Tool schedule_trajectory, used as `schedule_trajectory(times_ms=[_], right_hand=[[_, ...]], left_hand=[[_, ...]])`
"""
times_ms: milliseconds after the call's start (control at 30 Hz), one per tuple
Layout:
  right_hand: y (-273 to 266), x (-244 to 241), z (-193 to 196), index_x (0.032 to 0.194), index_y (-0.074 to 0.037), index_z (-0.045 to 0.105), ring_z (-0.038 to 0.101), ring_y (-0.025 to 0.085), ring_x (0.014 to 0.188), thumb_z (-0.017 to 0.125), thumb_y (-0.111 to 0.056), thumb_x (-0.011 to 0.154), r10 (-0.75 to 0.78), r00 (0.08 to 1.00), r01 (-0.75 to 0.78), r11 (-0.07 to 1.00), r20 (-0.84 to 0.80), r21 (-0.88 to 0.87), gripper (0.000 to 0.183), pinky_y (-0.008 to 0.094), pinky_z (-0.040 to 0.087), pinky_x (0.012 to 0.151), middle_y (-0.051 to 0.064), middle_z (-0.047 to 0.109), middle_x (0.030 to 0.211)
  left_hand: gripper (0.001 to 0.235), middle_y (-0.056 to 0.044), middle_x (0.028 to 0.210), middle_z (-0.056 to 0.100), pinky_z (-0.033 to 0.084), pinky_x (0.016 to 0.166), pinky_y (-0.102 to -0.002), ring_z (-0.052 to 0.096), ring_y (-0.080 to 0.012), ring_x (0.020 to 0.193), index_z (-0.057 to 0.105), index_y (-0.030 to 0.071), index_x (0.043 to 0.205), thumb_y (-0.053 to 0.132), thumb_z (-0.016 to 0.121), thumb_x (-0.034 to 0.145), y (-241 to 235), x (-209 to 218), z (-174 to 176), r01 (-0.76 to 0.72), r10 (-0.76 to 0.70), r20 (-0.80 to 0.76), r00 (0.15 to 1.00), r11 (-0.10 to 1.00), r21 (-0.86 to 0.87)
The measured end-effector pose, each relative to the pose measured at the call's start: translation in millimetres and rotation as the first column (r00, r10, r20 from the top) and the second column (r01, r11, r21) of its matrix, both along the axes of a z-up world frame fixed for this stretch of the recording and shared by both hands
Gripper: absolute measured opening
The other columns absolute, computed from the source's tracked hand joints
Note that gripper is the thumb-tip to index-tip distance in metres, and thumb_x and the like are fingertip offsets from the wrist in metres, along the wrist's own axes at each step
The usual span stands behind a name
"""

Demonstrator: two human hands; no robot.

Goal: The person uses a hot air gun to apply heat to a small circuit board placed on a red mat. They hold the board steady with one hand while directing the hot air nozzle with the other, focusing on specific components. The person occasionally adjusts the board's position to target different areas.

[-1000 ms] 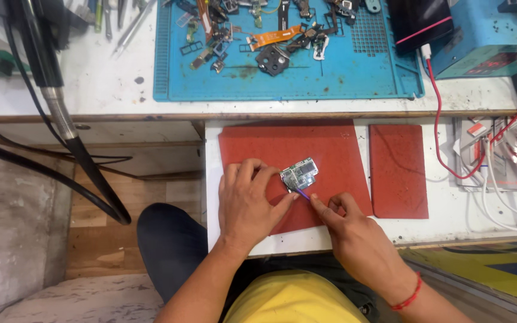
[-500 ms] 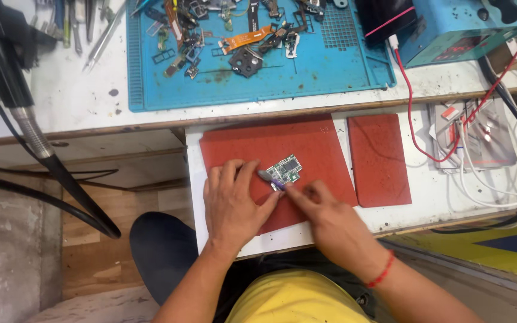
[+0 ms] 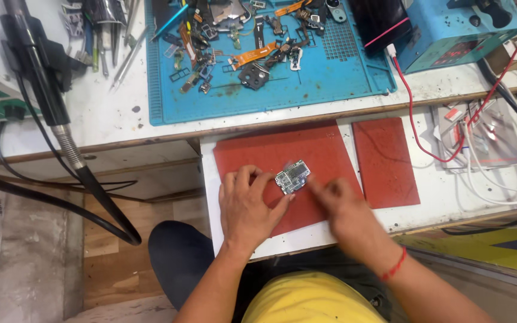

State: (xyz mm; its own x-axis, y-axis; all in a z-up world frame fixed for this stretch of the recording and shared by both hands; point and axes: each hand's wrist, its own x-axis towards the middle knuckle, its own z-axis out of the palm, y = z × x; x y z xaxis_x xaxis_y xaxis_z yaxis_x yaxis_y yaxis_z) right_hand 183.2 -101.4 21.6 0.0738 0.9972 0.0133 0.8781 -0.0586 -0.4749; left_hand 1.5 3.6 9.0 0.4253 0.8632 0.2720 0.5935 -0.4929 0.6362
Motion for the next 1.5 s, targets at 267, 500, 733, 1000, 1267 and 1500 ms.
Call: schedule_trajectory(times_ms=[267,500,733,1000,1267,1500], right_hand=[[-1.6,-2.2,10.6,0.146,-0.014,0.052,0.065,0.040,0.077,0.051,0.001,0.082,-0.038,0.998,0.044,0.994,0.054,-0.101,0.065,0.047,0.054,0.065,0.019,0.056,0.107],[4.7,-1.2,8.5,0.142,-0.014,0.056,0.066,0.037,0.076,0.056,-0.002,0.085,-0.093,0.994,0.095,0.995,0.050,-0.042,0.058,0.047,0.054,0.066,0.016,0.059,0.107],[4.6,6.1,0.9,0.143,-0.014,0.057,0.066,0.036,0.079,0.053,0.001,0.085,-0.062,0.996,0.065,0.997,0.069,-0.048,0.060,0.046,0.055,0.068,0.016,0.059,0.103],[3.4,2.7,3.3,0.141,-0.015,0.057,0.067,0.038,0.081,0.053,0.003,0.081,-0.010,1.000,0.006,0.992,-0.028,-0.128,0.063,0.047,0.055,0.069,0.017,0.060,0.107],[6.3,2.3,7.9,0.143,-0.015,0.055,0.065,0.036,0.079,0.055,0.000,0.080,-0.015,1.000,0.017,0.994,0.015,-0.108,0.065,0.046,0.055,0.068,0.016,0.058,0.103],[5.5,3.6,2.0,0.142,-0.016,0.055,0.067,0.037,0.077,0.058,-0.004,0.082,0.029,0.999,-0.033,0.988,-0.031,-0.151,0.061,0.047,0.055,0.064,0.014,0.059,0.106]], left_hand=[[0.044,-0.004,0.111,0.060,0.042,0.092,-0.044,0.051,-0.0275,0.107,0.072,0.012,0.098,0.037,0.090,0.067,-6.1,-0.3,-8.4,0.007,-0.008,-0.037,0.999,1.000,-0.017],[0.051,-0.005,0.112,0.059,0.042,0.091,-0.044,0.051,-0.0281,0.106,0.071,0.012,0.108,0.038,0.090,0.068,-4.7,0.0,-4.4,-0.004,0.004,-0.029,1.000,1.000,-0.004],[0.049,-0.004,0.111,0.060,0.042,0.089,-0.044,0.051,-0.0283,0.104,0.073,0.013,0.108,0.037,0.089,0.068,-6.0,1.0,-5.0,0.001,-0.001,-0.027,1.000,1.000,-0.005],[0.050,-0.005,0.112,0.060,0.043,0.090,-0.044,0.051,-0.0281,0.105,0.073,0.012,0.107,0.038,0.089,0.067,-4.5,0.9,-4.8,0.006,-0.006,-0.033,0.999,1.000,0.004],[0.046,-0.004,0.110,0.059,0.043,0.090,-0.045,0.051,-0.0281,0.105,0.075,0.014,0.106,0.039,0.089,0.069,-1.6,-1.8,-3.6,0.008,-0.008,-0.021,1.000,1.000,-0.013],[0.046,-0.003,0.111,0.060,0.042,0.092,-0.045,0.051,-0.0282,0.107,0.075,0.013,0.103,0.038,0.089,0.067,-2.5,-0.5,-2.4,-0.007,0.006,-0.032,0.999,1.000,-0.016]])
